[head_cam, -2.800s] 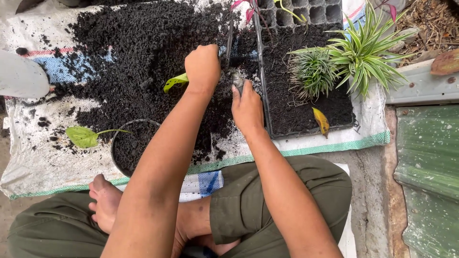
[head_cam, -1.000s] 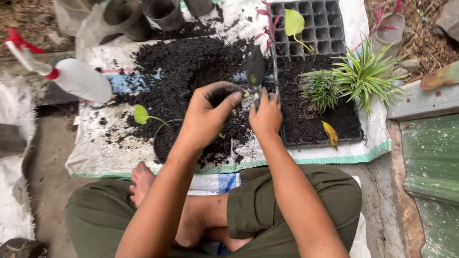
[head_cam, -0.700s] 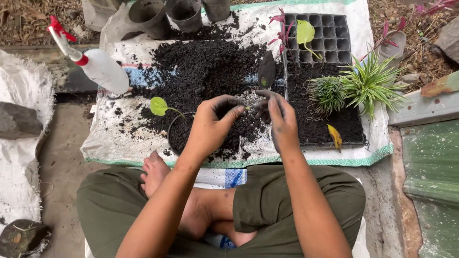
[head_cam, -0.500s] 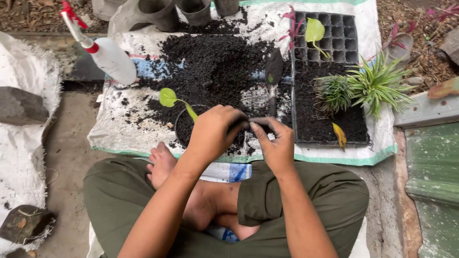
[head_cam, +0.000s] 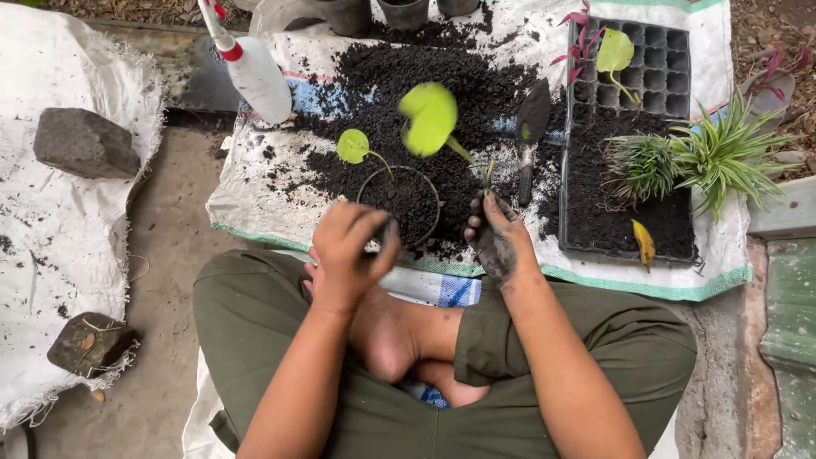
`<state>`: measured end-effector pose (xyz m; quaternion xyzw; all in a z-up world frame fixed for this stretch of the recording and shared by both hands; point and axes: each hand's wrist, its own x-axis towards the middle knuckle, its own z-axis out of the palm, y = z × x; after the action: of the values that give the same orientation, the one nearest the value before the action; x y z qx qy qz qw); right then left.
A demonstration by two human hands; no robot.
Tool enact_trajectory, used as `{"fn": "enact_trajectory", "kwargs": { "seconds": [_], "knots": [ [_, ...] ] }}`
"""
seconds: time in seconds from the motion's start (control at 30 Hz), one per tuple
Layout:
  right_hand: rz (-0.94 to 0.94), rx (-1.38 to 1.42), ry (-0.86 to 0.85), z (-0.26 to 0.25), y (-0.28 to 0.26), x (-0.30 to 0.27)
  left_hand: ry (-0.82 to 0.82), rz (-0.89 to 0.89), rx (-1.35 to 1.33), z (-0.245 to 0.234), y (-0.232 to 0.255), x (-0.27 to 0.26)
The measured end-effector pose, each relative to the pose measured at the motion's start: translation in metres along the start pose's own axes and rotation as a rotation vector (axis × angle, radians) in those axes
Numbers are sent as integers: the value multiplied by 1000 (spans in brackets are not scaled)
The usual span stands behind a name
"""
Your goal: The person sits cross-legged on a sack and uses a small trowel to scoop soil into a black plastic pot. They then place a small plant cutting into the pot and cover the roots with more soil, patting it down gently.
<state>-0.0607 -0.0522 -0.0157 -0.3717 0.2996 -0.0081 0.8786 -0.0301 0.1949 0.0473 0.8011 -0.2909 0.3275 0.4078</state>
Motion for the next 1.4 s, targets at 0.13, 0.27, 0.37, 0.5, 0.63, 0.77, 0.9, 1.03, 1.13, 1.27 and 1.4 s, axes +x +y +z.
{"fn": "enact_trajectory", "kwargs": {
  "seconds": [0.13,0.27,0.37,0.5,0.63,0.77,0.9,1.03,1.13,1.27,1.4],
  "knots": [
    [31,-18,-29,-2,13,2,-178,-313,-206,3,3,18],
    [-14,-154,-63,0,29,2,-240,-510,-441,21,7,11],
    [-98,-283,-96,-3,45,3,-261,-544,-559,25,16,14],
    [-235,-483,-197,-14,62,12,-262,-593,-657,29,13,8],
    [-308,-582,-279,10,44,-4,-247,-589,-659,33,-1,4],
    [-379,-745,-299,26,28,-23,-269,-585,-626,31,-11,0],
    [-527,-920,-321,37,17,-22,-241,-619,-558,31,-17,1],
    [-624,-1037,-325,46,14,-22,-242,-601,-494,34,-13,6],
    [-682,-1064,-305,54,10,-23,-284,-566,-410,32,-9,11],
    [-678,-1081,-368,58,0,-20,-287,-545,-333,36,-12,8],
    [-601,-1053,-468,63,-13,-1,-244,-557,-283,40,-13,8]
  ]
}}
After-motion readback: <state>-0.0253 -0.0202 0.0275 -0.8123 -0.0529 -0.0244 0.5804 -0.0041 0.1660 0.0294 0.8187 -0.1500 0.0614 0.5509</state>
